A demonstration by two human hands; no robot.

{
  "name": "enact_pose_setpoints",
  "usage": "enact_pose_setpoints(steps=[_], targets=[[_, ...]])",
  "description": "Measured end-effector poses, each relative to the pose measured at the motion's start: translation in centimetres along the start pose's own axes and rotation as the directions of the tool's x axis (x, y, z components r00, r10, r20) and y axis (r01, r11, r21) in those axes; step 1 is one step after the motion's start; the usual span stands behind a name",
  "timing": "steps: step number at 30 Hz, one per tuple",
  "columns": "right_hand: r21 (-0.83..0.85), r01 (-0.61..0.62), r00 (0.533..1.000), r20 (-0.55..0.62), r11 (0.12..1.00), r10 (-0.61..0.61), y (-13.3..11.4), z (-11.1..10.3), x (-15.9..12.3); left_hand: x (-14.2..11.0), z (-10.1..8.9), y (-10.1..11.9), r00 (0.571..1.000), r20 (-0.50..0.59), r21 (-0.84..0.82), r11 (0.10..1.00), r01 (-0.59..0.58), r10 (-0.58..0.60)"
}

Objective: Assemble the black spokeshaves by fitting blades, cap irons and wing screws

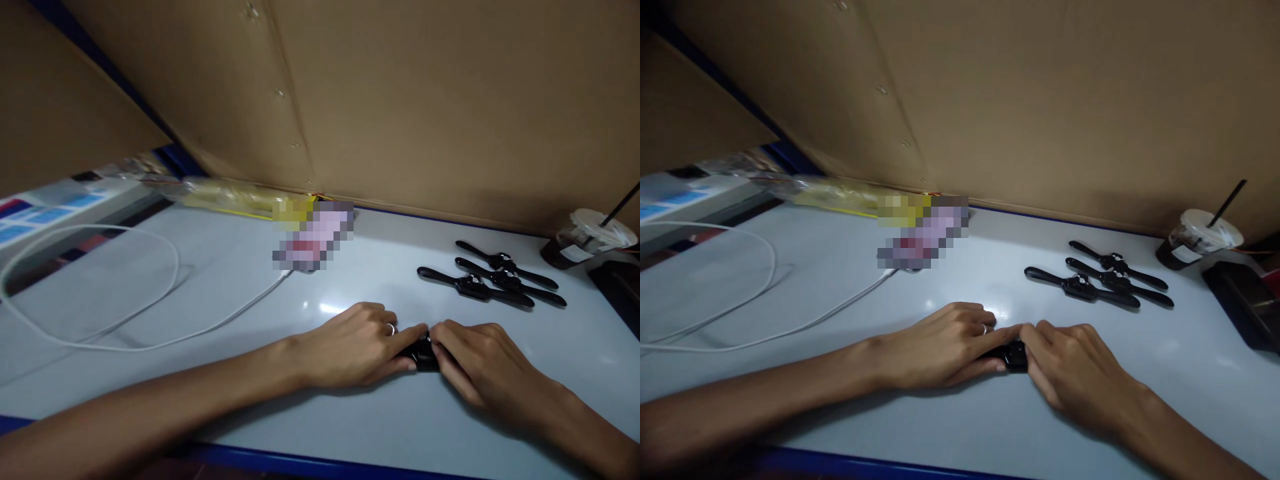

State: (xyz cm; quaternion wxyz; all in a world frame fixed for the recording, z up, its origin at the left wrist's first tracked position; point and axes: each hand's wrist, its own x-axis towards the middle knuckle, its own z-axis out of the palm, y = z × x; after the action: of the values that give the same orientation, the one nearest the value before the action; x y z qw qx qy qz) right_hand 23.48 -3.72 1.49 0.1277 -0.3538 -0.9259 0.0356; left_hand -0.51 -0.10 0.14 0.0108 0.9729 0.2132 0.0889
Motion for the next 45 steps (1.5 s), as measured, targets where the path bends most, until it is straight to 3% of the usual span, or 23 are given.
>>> enact_pose_setpoints(steps=[11, 19, 24, 32, 38, 45], targets=[[-0.014, 0.138, 0.990, -0.011, 0.990, -0.138, 0.1, -0.8, -0.4, -0.1, -0.1, 0.1, 1.000, -0.014, -0.009, 1.000, -0.004, 0.004], [-0.106, 0.073, 0.986, -0.142, 0.992, -0.088, 0.7, -1.3, 0.0, 0.0, -0.3, 0.1, 1.000, 0.014, 0.008, 1.000, 0.001, -0.001], [-0.041, 0.175, 0.977, -0.115, 0.984, -0.178, 0.2, -1.4, 0.0, 0.0, 0.0, 0.0, 1.000, 0.027, 0.002, 1.000, 0.008, -0.008], [-0.123, 0.083, 0.982, -0.160, 0.989, -0.102, 0.6, -1.3, 0.0, 0.1, -0.1, 0.1, 1.000, -0.006, -0.006, 1.000, -0.003, 0.003], [-0.066, 0.189, 0.978, -0.078, 0.980, -0.194, 0.2, -1.5, -0.1, -0.1, 0.1, 0.1, 1.000, -0.014, -0.012, 1.000, 0.004, -0.004], [-0.157, 0.107, 0.984, -0.127, 0.982, -0.127, 0.6, -1.4, -0.1, 0.0, -0.2, 0.1, 1.000, -0.001, -0.011, 1.000, -0.006, 0.006]])
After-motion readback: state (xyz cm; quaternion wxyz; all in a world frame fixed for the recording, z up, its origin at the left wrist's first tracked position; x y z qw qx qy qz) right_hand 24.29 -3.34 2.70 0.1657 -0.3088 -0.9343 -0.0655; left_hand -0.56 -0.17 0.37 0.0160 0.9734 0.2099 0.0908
